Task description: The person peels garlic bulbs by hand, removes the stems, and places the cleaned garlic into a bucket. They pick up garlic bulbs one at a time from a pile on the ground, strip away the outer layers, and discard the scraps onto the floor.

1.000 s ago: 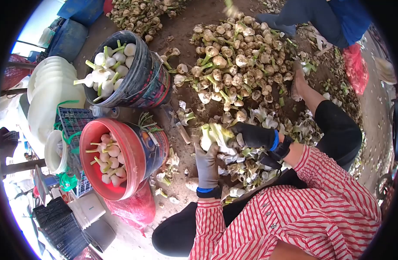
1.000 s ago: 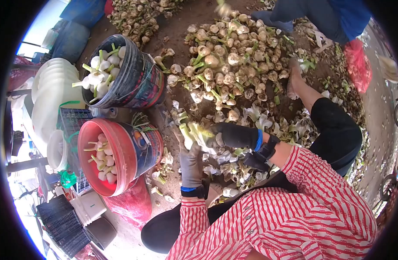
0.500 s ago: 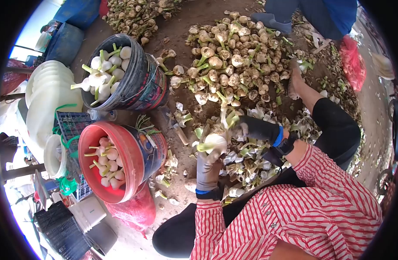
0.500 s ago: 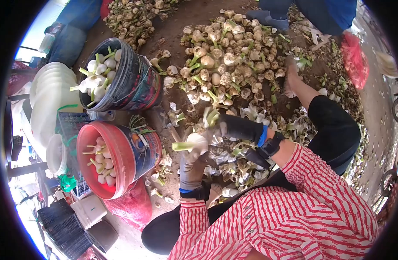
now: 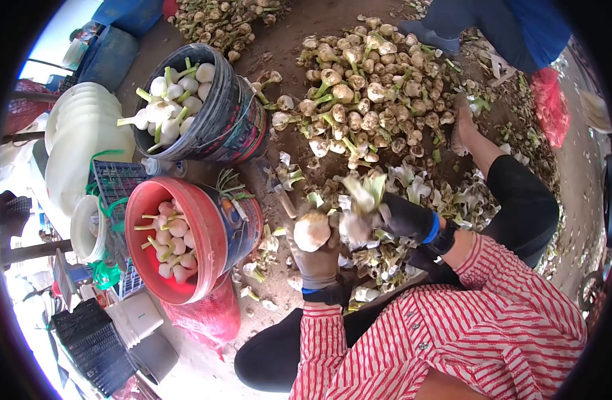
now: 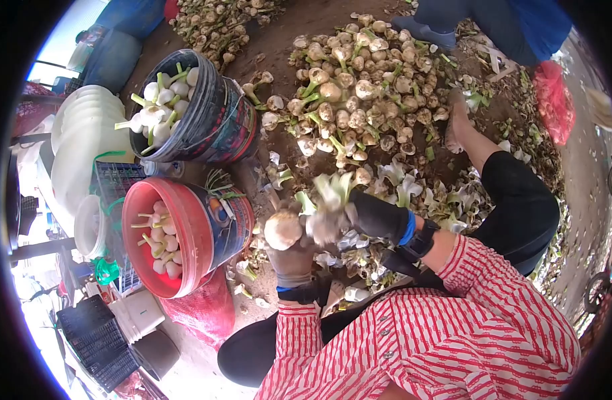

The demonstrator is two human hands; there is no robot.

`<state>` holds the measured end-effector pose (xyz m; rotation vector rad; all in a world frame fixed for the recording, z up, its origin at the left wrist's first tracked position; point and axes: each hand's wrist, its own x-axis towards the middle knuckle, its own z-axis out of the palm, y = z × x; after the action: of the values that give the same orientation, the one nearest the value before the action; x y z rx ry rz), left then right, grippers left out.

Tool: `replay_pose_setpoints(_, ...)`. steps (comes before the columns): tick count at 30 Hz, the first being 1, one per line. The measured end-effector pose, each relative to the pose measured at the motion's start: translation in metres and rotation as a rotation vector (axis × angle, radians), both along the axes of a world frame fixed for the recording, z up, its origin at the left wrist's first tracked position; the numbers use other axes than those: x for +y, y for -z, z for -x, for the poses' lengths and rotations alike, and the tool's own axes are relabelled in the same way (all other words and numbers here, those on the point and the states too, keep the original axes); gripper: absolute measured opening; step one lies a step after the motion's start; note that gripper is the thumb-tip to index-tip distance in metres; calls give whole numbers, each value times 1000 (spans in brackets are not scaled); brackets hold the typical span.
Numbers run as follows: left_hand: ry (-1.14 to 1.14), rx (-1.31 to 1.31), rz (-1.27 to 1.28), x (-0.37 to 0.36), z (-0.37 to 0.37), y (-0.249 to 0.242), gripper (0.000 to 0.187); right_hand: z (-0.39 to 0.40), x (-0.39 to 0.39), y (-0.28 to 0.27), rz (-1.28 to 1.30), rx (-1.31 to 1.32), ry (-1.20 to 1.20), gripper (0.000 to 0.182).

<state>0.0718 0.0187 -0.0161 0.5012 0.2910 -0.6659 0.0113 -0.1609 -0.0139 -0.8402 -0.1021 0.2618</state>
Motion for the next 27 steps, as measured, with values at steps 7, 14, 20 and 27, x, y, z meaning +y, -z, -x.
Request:
replay_pose_setpoints(7,58,-459,-384,5,-3,5,70,17,-3,-5,1424,-382,-407,72)
replay_pose_setpoints(14,168,-768,-733,-10,4,-22,64,-18,9,-6,758,133,-71,64)
replay_pose_setpoints(20,222,-528,-390,3,1,-4,62,-14,12,-3,624,-120,61,56)
replay_pose_setpoints(27,188,-437,-533,-4,2,-11,60,-14,2,-11,716,-338,235,37)
